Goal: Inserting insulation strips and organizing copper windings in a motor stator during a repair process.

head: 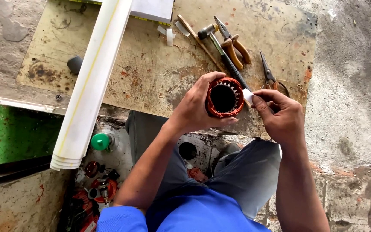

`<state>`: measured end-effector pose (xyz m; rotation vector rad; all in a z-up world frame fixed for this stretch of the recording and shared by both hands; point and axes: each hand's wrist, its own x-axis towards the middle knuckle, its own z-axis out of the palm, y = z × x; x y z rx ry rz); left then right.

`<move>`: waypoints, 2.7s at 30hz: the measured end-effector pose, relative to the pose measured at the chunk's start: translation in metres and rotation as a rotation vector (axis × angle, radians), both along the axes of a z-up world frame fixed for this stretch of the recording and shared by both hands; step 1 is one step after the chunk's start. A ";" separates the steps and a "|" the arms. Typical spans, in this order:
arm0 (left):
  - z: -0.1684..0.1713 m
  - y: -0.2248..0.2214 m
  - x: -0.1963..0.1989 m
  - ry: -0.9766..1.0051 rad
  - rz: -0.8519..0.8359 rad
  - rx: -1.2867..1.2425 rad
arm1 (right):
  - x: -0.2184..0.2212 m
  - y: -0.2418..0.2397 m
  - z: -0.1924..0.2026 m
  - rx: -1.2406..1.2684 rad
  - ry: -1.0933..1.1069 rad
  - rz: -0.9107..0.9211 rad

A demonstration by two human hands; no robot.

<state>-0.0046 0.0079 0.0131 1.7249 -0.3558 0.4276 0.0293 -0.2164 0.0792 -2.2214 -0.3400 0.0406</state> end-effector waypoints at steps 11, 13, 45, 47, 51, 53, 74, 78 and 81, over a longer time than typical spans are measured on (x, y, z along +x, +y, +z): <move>-0.002 0.002 0.000 -0.034 -0.010 0.006 | -0.007 0.012 -0.001 -0.010 -0.099 -0.017; -0.002 0.001 0.001 -0.038 -0.005 0.007 | -0.005 0.014 -0.004 0.009 -0.124 -0.013; -0.013 -0.003 0.002 0.005 -0.003 0.011 | 0.001 0.036 -0.006 0.048 -0.401 0.079; -0.012 -0.003 0.002 -0.002 -0.003 0.013 | 0.002 0.036 -0.006 0.048 -0.409 0.087; -0.009 -0.003 0.004 -0.006 -0.018 0.031 | 0.009 0.036 -0.008 0.059 -0.415 0.120; -0.007 -0.003 0.004 -0.009 -0.017 0.041 | 0.013 0.037 -0.006 0.049 -0.409 0.125; 0.003 -0.010 0.000 0.041 0.039 0.099 | 0.022 0.035 -0.005 0.099 -0.370 0.153; 0.002 -0.012 -0.002 0.033 0.062 0.067 | 0.025 0.033 -0.017 0.072 -0.409 0.141; 0.002 -0.017 -0.006 0.063 0.114 0.026 | 0.025 0.035 -0.014 0.056 -0.409 0.138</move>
